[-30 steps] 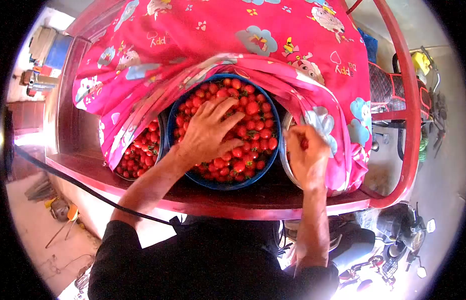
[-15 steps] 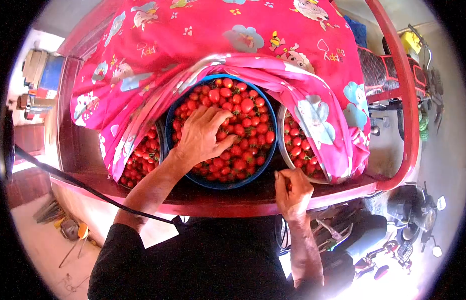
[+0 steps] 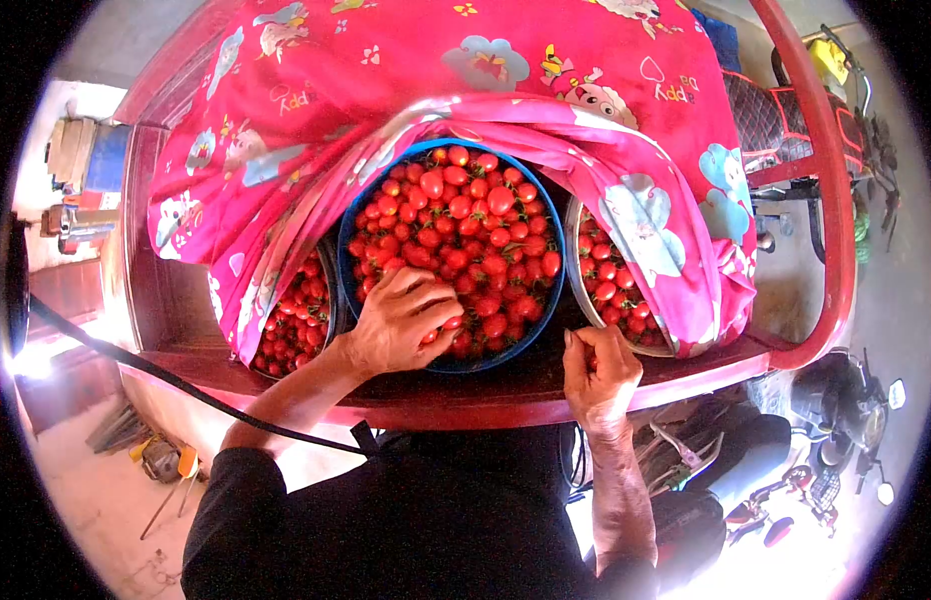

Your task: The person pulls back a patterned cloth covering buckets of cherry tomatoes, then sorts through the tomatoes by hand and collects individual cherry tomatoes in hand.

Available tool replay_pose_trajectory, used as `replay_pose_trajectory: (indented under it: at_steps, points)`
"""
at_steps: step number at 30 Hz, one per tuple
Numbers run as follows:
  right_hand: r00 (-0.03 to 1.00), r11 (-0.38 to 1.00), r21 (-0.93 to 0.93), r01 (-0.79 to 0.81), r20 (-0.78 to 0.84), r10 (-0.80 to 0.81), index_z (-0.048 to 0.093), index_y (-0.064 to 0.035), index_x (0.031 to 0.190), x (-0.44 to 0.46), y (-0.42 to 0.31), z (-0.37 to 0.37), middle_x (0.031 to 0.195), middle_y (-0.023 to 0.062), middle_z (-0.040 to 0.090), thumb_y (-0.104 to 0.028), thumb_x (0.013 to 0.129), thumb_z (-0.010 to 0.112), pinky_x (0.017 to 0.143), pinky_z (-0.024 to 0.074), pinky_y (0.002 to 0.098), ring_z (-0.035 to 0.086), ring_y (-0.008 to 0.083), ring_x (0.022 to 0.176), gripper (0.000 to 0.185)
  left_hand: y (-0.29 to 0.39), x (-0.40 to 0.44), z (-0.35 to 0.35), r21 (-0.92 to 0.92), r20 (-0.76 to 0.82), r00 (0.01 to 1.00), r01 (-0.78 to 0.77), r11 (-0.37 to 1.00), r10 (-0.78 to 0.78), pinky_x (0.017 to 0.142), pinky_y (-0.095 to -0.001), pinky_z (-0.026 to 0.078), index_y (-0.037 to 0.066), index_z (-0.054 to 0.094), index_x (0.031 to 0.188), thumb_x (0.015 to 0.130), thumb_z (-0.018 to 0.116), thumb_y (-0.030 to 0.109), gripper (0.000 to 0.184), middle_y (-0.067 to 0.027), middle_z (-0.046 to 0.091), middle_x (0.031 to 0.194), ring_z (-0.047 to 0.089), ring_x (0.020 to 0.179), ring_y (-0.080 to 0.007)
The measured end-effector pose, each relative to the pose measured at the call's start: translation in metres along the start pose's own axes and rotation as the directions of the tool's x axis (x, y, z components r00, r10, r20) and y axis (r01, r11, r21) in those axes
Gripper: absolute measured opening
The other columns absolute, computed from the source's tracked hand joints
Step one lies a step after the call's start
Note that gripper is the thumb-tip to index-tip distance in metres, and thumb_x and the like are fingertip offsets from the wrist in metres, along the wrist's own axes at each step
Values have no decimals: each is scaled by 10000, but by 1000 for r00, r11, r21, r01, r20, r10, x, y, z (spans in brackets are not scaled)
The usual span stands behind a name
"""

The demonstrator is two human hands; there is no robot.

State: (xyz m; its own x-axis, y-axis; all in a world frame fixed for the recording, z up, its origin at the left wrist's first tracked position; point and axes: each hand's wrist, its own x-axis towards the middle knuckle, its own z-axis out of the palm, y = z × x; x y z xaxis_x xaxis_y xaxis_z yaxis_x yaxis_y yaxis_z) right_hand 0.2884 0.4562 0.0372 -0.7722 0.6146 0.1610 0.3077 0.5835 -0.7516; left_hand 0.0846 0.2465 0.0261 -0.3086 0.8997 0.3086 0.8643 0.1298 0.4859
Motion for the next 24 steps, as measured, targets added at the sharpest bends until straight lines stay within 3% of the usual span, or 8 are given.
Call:
replay_pose_trajectory:
  at_steps: [13, 20, 24]
  points:
    - [1000, 1000, 18, -8, 4, 8, 634, -21, 886, 1, -2, 1, 722, 89, 585, -11, 897, 766, 513, 411, 324, 516, 179, 558, 133, -10, -16, -6, 7, -90, 995, 34, 999, -33, 887, -429, 530, 119, 713, 1009, 746, 826, 140, 288, -39, 689, 1126, 647, 1068, -281]
    - [1000, 1000, 9, 18, 0, -18, 636, -24, 886, 0, 3, 1, 721, 89, 589, -15, 899, 763, 513, 413, 326, 524, 180, 559, 128, -30, 4, -21, 47, -125, 974, 197, 979, -189, 954, -467, 521, 63, 711, 1077, 784, 824, 146, 324, -107, 708, 1158, 661, 1071, -340]
    - [1000, 1000, 10, 22, -11, -22, 639, -24, 889, 1, 0, 1, 722, 92, 591, -13, 897, 761, 514, 413, 328, 526, 183, 559, 123, -38, 25, -34, 64, -168, 967, 207, 976, -193, 958, -452, 531, 54, 704, 1127, 816, 822, 159, 349, -125, 716, 1137, 668, 1067, -353]
